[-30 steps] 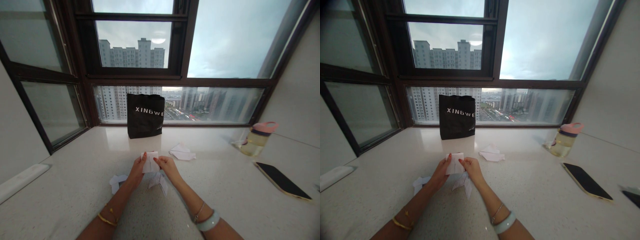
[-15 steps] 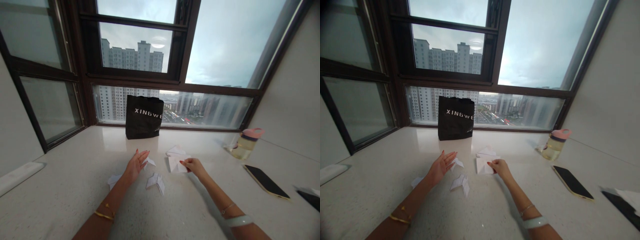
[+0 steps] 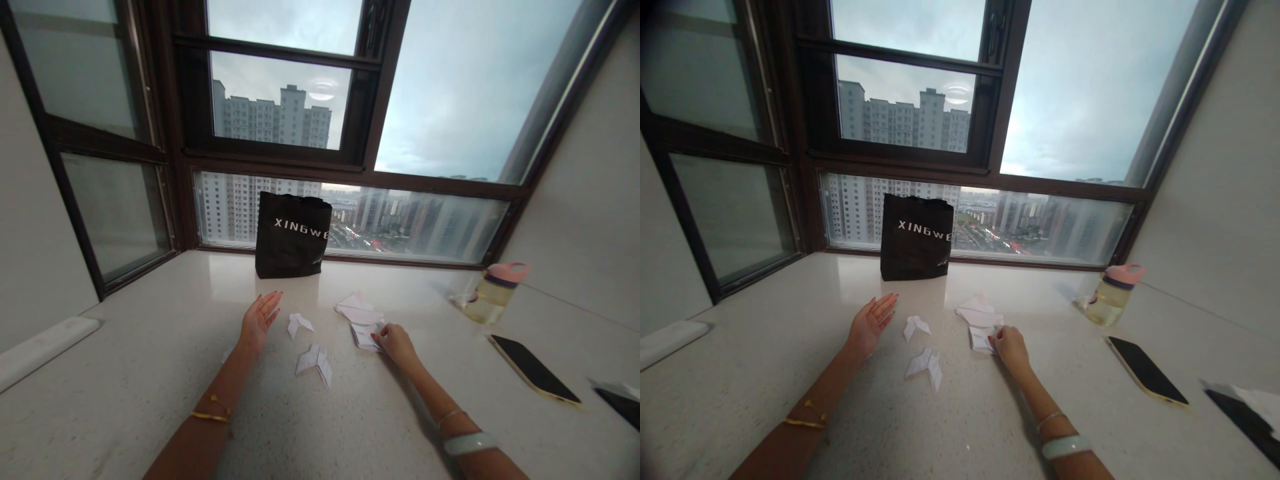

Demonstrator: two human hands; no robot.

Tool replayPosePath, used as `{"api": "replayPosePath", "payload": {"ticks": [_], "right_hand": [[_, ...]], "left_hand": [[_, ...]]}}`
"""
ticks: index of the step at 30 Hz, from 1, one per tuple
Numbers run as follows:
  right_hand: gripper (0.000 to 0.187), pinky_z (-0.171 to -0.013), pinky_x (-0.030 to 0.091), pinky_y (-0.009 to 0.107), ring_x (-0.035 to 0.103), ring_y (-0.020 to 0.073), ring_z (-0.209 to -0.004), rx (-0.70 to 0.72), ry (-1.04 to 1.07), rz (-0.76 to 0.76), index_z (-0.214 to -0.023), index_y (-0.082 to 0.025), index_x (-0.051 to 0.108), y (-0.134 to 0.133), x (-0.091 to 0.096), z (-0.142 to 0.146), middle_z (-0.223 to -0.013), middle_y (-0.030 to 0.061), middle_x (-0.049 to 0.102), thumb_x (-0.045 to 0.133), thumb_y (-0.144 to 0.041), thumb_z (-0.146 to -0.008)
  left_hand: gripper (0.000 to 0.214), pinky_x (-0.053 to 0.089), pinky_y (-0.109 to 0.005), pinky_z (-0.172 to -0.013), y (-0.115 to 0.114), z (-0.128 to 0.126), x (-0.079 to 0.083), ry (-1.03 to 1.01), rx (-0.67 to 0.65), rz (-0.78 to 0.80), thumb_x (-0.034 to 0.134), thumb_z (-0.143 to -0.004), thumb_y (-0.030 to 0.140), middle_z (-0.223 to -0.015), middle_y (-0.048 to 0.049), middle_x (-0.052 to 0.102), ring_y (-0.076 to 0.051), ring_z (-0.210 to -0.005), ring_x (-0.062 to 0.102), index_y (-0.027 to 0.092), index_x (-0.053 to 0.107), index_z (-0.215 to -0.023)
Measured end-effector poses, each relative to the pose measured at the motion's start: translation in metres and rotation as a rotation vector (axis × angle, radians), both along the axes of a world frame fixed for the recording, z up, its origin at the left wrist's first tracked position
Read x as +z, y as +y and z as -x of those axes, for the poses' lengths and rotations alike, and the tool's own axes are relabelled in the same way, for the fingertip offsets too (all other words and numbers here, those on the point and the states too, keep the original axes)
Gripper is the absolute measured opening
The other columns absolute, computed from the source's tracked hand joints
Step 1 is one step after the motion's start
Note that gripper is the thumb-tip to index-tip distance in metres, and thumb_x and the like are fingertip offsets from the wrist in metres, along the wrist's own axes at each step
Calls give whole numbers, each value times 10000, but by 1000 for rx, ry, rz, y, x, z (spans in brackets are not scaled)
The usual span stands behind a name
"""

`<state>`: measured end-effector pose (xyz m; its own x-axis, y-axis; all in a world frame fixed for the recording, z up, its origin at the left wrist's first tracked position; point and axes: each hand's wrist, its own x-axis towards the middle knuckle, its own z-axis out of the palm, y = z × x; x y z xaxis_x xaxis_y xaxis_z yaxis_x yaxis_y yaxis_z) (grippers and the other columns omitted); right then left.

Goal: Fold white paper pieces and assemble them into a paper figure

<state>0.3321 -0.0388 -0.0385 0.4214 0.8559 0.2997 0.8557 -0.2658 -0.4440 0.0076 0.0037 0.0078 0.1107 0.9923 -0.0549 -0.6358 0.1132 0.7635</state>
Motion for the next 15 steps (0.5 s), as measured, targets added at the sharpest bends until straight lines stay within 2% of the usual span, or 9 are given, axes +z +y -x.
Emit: {"api": "replayPosePath", "payload": {"ticks": [3, 6, 9, 11, 13, 15], "right_hand": [[183, -683, 396, 348, 577, 318, -859, -48, -100, -83, -776, -139, 553, -6, 5, 1, -844, 166, 608, 629, -240, -644], [256, -711, 401, 403, 549, 352, -909, -37, -147, -155, -933, -112, 523, -7, 14, 13, -930, 207, 572, 569, -233, -712], [223, -737, 417, 337, 568, 247, -856, 152, -118, -144, -988, -171, 525, -2, 19, 41, -907, 111, 594, 497, -206, -770], [175, -712, 422, 275, 575, 183, -776, 327, -89, -96, -915, -206, 573, 4, 18, 65, -849, 41, 602, 560, -243, -744], [217, -669, 414, 271, 563, 187, -751, 528, -10, 32, -827, -204, 609, 8, 16, 88, -785, 26, 591, 675, -304, -646], [282, -644, 392, 280, 542, 212, -767, 645, 110, 168, -692, -191, 608, 13, 14, 105, -739, 24, 569, 779, -286, -488]], "left_hand": [[291, 409, -255, -878, 1, 1, -1, 33, 14, -13, 406, -848, 298, -1255, -114, 550, -169, -1187, 472, 150, 605, -1001], [324, 405, -262, -875, 1, -1, -2, 101, 13, -36, 392, -843, 311, -1255, -116, 549, -171, -1182, 474, 152, 575, -1057], [384, 417, -285, -854, 0, -3, -5, 321, 36, -116, 351, -837, 316, -1250, -125, 549, -181, -1148, 502, 148, 515, -1141], [388, 427, -293, -830, 1, -4, -7, 453, 44, -166, 375, -815, 306, -1225, -126, 567, -193, -1106, 530, 155, 510, -1146], [357, 437, -295, -797, 4, -6, -10, 617, 41, -212, 412, -791, 288, -1165, -118, 605, -202, -1050, 559, 165, 544, -1100], [323, 439, -303, -771, 7, -8, -15, 872, 53, -261, 432, -777, 271, -1079, -113, 639, -209, -978, 585, 161, 574, -1046]]}}
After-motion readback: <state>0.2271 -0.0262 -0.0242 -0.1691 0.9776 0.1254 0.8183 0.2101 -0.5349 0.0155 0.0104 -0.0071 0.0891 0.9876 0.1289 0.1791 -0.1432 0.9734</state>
